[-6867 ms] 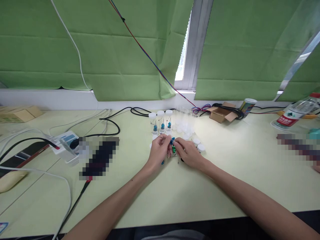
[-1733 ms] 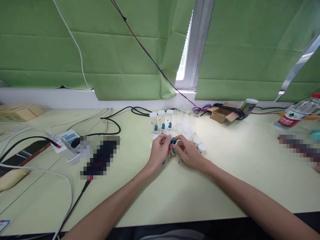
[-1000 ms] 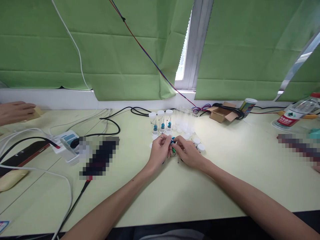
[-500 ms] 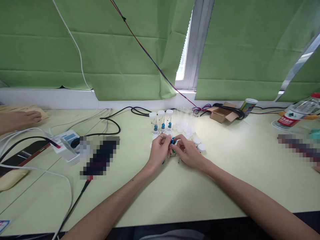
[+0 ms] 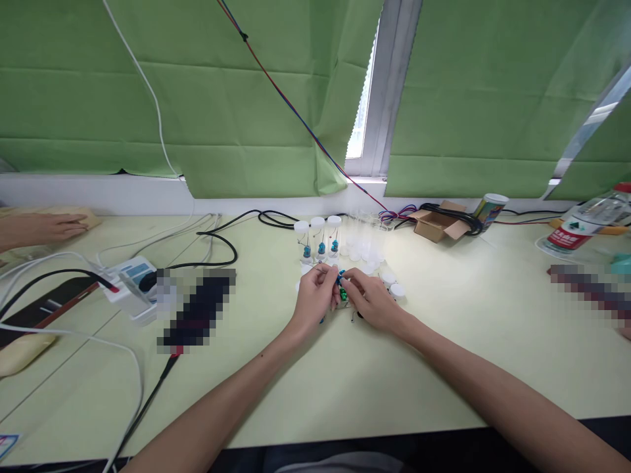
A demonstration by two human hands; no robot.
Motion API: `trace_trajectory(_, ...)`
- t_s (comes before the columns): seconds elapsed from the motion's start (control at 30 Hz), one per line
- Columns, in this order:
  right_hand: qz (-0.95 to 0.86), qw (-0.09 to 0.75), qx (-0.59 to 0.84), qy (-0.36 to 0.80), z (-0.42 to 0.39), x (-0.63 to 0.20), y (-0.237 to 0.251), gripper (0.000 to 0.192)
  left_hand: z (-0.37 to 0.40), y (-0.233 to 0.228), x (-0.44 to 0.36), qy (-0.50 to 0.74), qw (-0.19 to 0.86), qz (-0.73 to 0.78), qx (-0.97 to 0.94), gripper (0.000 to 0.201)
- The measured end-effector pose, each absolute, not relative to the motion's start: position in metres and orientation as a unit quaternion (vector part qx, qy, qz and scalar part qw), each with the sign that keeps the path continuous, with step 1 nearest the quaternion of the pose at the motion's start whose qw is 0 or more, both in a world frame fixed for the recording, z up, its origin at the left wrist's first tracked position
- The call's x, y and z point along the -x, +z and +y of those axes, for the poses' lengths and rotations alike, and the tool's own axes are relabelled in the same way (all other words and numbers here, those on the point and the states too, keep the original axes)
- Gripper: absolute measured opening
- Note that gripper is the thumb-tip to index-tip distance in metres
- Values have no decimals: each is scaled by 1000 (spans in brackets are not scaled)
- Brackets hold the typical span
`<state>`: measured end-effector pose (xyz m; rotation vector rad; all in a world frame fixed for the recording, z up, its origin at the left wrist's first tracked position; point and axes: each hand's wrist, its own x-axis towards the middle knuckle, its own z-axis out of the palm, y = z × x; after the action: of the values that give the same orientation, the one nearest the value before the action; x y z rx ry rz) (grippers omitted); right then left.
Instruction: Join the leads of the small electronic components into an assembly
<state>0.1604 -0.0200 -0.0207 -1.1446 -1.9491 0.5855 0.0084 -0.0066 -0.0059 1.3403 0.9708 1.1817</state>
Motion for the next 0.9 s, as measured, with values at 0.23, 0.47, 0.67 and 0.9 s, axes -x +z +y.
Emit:
trace_trajectory(0.23,-770,397,439,239,-21,-160,-21,14,-8,-4,-8,496,526,407,-558,32)
trace_trajectory(0.47,-776,389,444,222,-21,-160,-19,18,-7,-6,-9,494,525,407,-562,31)
trace_trajectory(0.67,-773,386,448,229,-21,-160,-19,18,-7,-5,-8,494,526,406,-561,30)
trace_trajectory(0.9,-769,397,438,243,-21,-160,-22,11,-8,-3,-9,494,525,405,-563,31)
